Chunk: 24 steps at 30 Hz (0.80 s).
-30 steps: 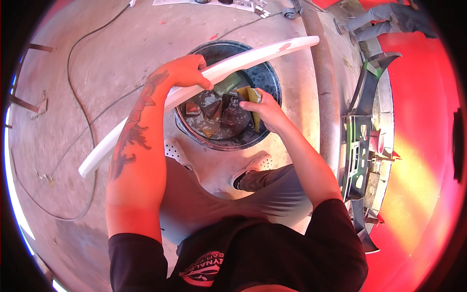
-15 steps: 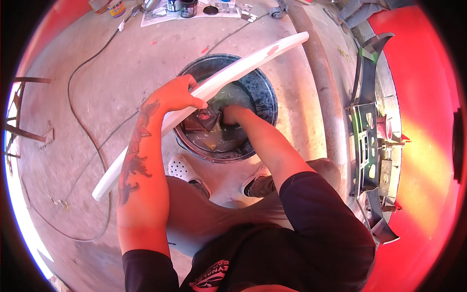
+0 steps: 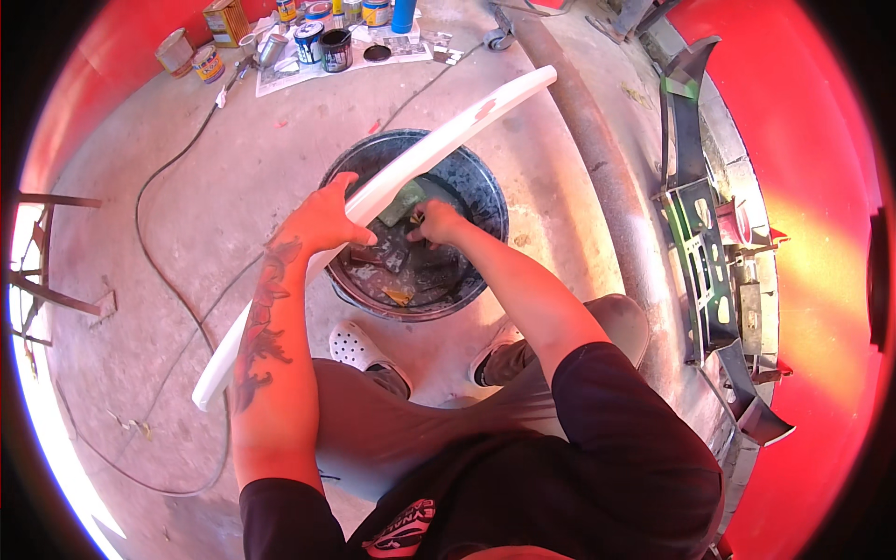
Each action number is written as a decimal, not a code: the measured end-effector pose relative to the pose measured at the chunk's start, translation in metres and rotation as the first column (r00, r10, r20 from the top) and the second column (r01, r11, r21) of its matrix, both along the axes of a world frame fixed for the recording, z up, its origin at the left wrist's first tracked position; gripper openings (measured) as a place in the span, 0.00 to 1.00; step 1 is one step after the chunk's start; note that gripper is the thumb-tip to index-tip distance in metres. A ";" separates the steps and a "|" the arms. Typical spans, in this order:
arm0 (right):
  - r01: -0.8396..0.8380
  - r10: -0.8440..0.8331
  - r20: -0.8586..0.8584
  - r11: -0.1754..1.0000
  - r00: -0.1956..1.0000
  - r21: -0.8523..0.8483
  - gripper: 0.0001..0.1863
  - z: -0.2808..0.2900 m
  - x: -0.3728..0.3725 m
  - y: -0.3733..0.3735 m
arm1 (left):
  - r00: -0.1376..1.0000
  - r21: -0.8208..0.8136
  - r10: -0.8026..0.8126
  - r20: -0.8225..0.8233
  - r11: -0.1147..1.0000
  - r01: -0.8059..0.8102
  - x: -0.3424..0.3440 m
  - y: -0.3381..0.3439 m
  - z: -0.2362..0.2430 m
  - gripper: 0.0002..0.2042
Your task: Sand a white automotive body part using a sanding block and water.
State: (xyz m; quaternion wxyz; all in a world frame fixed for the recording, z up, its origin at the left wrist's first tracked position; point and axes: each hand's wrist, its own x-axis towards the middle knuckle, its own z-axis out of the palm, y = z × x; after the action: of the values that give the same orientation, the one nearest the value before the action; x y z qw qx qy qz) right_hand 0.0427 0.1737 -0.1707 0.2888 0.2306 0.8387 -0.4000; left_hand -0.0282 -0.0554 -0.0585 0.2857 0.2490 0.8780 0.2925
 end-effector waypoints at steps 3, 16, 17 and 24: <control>-0.061 0.063 -0.196 0.998 0.979 0.018 0.23 0.002 0.016 -0.007 | 0.995 0.002 0.014 -0.094 1.000 -0.014 0.001 0.001 -0.005 0.45; 0.363 -0.270 -0.785 0.930 0.557 -0.063 0.16 0.115 0.063 0.080 | 0.999 0.054 -0.004 -0.052 0.999 0.006 0.007 0.015 0.041 0.25; 0.329 -0.082 -0.897 0.941 0.435 0.073 0.19 0.121 0.064 0.074 | 0.999 0.067 -0.012 -0.042 0.998 0.015 0.011 0.016 0.043 0.26; 0.043 0.671 -0.647 0.681 0.362 0.731 0.34 0.106 0.080 0.001 | 0.999 0.196 -0.038 -0.009 0.980 0.039 0.023 0.025 0.050 0.25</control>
State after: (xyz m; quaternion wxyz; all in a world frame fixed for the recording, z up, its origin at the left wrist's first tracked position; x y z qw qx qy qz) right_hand 0.1227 0.1745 -0.0646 -0.2178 -0.1134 0.9664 -0.0758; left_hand -0.0050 -0.0303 -0.0081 0.2630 0.2935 0.8408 0.3712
